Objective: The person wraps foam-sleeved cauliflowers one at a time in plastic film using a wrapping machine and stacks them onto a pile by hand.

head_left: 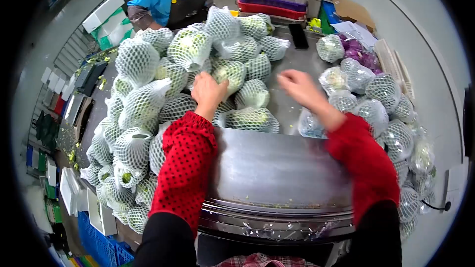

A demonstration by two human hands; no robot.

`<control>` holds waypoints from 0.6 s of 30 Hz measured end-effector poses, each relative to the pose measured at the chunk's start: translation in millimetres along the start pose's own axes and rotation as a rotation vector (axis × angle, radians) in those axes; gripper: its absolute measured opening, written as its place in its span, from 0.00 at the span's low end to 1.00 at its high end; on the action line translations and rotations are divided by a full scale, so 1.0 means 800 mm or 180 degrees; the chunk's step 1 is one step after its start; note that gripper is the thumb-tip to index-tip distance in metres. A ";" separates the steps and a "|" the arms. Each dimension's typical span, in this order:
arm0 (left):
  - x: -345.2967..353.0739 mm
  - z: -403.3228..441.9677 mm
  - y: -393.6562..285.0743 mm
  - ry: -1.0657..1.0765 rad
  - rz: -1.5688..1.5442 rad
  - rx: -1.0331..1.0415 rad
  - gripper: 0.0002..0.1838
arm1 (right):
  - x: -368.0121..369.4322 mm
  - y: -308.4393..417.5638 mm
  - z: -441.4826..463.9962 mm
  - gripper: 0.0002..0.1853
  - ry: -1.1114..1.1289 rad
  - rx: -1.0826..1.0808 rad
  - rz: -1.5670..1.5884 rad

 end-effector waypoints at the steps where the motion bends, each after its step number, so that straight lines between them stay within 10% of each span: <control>1: -0.004 0.003 0.019 0.0185 0.0096 -0.0431 0.39 | 0.062 -0.037 0.064 0.23 0.0167 0.0159 0.0219; 2: 0.000 0.011 0.033 0.1066 0.0309 -0.0630 0.40 | 0.102 -0.032 0.102 0.26 0.0249 0.0310 0.0157; 6: 0.038 0.020 0.030 0.1137 -0.0092 -0.0628 0.44 | 0.172 -0.048 0.177 0.40 -0.0409 0.0955 -0.0657; 12: 0.074 0.032 0.069 0.0753 -0.2960 -0.0685 0.46 | 0.126 0.005 0.108 0.25 -0.0584 0.0259 -0.0048; 18: -0.127 -0.138 -0.027 0.0800 -0.3804 0.0150 0.42 | -0.003 0.112 -0.048 0.17 -0.0306 -0.0244 0.1394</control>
Point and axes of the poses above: each hand's wrist, its own z-axis towards the middle knuckle, its own x-axis out of the palm, y = z × x, the point moved 5 cm from there along z, towards the middle knuckle, and after that the axes turned 4 degrees about y, right-handed, at the moved point
